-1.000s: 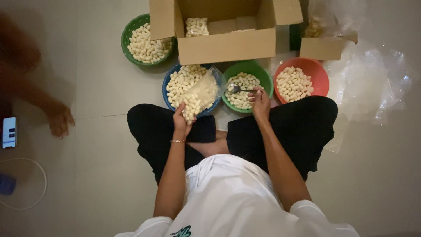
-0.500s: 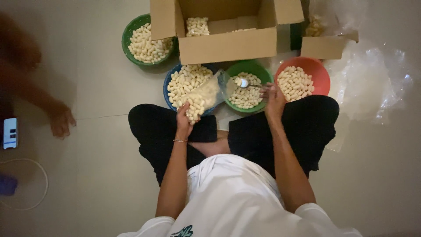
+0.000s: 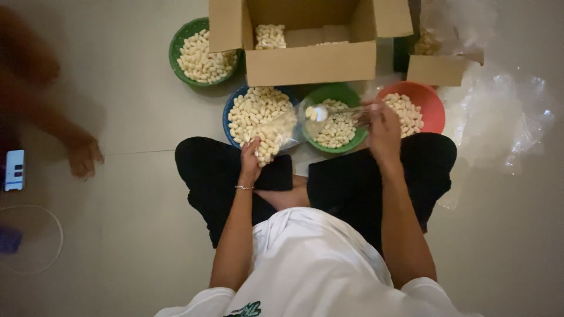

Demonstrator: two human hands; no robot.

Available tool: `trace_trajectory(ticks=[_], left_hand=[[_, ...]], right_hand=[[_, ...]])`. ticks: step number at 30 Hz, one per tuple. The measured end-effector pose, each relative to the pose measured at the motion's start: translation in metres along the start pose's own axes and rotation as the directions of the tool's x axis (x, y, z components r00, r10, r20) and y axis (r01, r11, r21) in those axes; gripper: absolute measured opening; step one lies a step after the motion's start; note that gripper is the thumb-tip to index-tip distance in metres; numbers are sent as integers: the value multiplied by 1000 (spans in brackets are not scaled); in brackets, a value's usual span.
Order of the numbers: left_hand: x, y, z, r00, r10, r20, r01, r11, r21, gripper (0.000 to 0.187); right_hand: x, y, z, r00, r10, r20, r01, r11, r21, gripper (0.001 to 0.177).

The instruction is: Packing small white snacks from bowls into plastic bags using a spoon and hands while sitting on the floor.

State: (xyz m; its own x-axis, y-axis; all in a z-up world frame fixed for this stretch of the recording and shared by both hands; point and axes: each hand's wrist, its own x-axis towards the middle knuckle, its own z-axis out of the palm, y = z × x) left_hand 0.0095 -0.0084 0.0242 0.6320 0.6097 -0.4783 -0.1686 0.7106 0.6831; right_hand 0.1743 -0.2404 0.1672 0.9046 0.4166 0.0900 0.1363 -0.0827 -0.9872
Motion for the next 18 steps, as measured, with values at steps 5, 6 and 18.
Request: trace_trajectory(ticks=[5, 6, 18], left_hand=[[0, -2, -5, 1000, -23, 10, 23, 1000, 20, 26], [7, -9, -14, 999, -40, 23, 39, 999, 28, 29], [16, -7, -21, 998, -61, 34, 63, 995, -77, 31]], right_hand=[[-11, -8, 49, 979, -59, 194, 89, 985, -149, 31], [-17, -22, 61, 956, -144, 254, 208, 947, -246, 33], [-3, 20, 16, 968, -209, -140, 216, 976, 35, 35]])
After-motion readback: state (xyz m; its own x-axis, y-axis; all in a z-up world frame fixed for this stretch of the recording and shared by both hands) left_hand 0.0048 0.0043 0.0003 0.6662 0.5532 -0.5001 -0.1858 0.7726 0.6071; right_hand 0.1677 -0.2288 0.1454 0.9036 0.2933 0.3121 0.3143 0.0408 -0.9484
